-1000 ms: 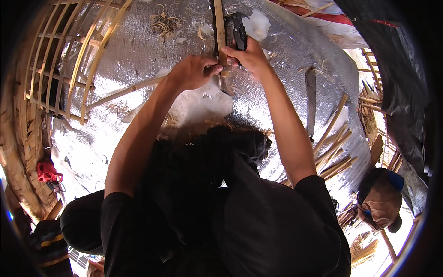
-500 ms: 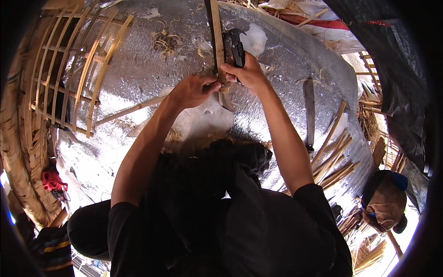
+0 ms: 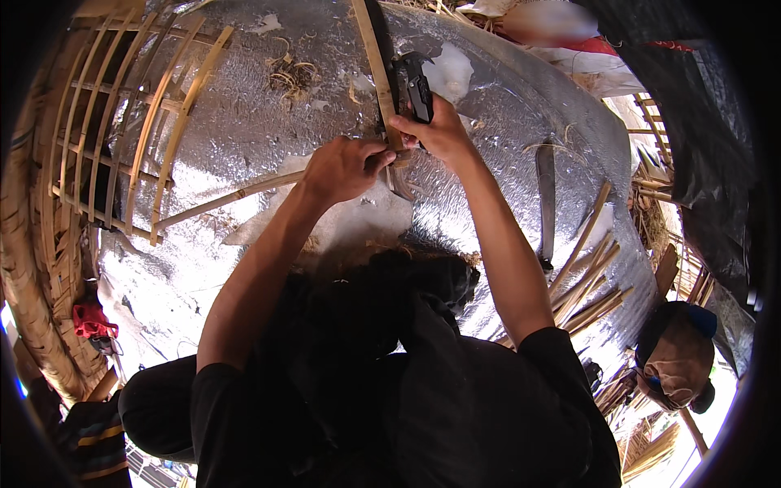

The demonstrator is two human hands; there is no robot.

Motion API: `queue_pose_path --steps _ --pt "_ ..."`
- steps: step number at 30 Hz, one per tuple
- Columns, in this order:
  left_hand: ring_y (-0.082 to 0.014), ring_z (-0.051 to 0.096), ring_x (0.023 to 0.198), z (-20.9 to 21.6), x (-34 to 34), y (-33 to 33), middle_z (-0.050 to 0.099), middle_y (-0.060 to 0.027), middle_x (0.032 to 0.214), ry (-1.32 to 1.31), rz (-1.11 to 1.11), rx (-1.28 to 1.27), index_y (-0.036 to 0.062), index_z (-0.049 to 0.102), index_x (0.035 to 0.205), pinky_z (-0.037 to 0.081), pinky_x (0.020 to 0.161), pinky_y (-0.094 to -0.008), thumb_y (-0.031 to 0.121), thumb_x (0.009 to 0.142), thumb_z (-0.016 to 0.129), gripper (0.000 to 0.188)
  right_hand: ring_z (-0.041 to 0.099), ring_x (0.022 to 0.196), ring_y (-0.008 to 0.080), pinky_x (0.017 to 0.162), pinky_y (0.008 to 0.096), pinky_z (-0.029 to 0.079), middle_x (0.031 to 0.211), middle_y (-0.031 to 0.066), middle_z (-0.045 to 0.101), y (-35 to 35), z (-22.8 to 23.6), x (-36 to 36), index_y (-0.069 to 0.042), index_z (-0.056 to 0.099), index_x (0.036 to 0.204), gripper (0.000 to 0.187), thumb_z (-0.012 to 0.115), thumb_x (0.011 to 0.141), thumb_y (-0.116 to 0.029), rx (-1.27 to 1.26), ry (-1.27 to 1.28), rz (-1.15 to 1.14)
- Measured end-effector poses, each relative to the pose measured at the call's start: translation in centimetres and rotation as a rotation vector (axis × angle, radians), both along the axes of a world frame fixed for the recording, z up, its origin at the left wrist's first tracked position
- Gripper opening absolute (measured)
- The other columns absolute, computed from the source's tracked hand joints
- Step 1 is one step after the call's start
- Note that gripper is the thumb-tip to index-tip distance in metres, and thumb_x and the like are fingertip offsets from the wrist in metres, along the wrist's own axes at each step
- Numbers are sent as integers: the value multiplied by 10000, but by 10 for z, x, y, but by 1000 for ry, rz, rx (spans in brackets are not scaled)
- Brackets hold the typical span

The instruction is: The person assembles a small wooden frame using thin bamboo strips and a hammer. They position the strips together and secure the joints by hammering in small fasteners.

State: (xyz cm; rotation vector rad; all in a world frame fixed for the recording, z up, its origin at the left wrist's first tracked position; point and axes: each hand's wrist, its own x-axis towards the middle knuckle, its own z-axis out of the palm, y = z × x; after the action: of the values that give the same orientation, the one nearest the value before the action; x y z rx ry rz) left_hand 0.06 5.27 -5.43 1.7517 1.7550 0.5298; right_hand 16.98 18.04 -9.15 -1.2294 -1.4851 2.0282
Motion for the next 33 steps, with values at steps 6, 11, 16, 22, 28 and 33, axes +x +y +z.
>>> queue_pose_path --steps 6,11,16,22,28,33 --pt "-394 686 651 -2 0 -1 697 -183 752 -70 24 -57 67 733 996 527 616 -481 267 1010 644 220 705 758 189 638 351 642 894 57 651 -1 0 -1 -15 576 1066 372 861 856 -129 1 13 -45" --pt "-388 698 694 1 -2 -3 718 -169 807 -123 46 -112 102 744 1012 530 637 -491 300 1021 615 236 708 783 189 652 367 656 937 67 659 -3 2 -2 -13 574 1073 378 862 851 -118 -6 5 -41" --pt "-376 707 709 5 -1 0 723 -155 810 -78 35 -149 116 752 1012 543 643 -476 301 1016 624 225 714 806 195 652 364 674 959 83 653 -4 -6 -1 15 565 1081 375 845 866 -111 38 -13 -49" --pt "-371 701 666 8 -1 2 714 -157 777 -7 -22 2 103 740 994 538 604 -463 271 993 668 183 731 817 215 666 358 697 951 113 656 -6 1 -2 64 565 1085 350 807 890 -97 65 -60 -37" --pt "-385 709 715 -4 -5 0 729 -163 828 -34 -42 10 81 725 1026 547 627 -474 242 991 666 175 731 794 201 647 356 688 926 103 663 -6 -4 1 48 568 1085 350 814 884 -100 41 -10 -45" --pt "-400 707 781 1 -9 0 724 -191 874 -70 -76 -23 70 710 1077 544 675 -485 233 1015 628 193 726 779 198 629 350 679 915 92 663 -7 -4 0 39 568 1076 354 823 877 -105 36 12 -43"
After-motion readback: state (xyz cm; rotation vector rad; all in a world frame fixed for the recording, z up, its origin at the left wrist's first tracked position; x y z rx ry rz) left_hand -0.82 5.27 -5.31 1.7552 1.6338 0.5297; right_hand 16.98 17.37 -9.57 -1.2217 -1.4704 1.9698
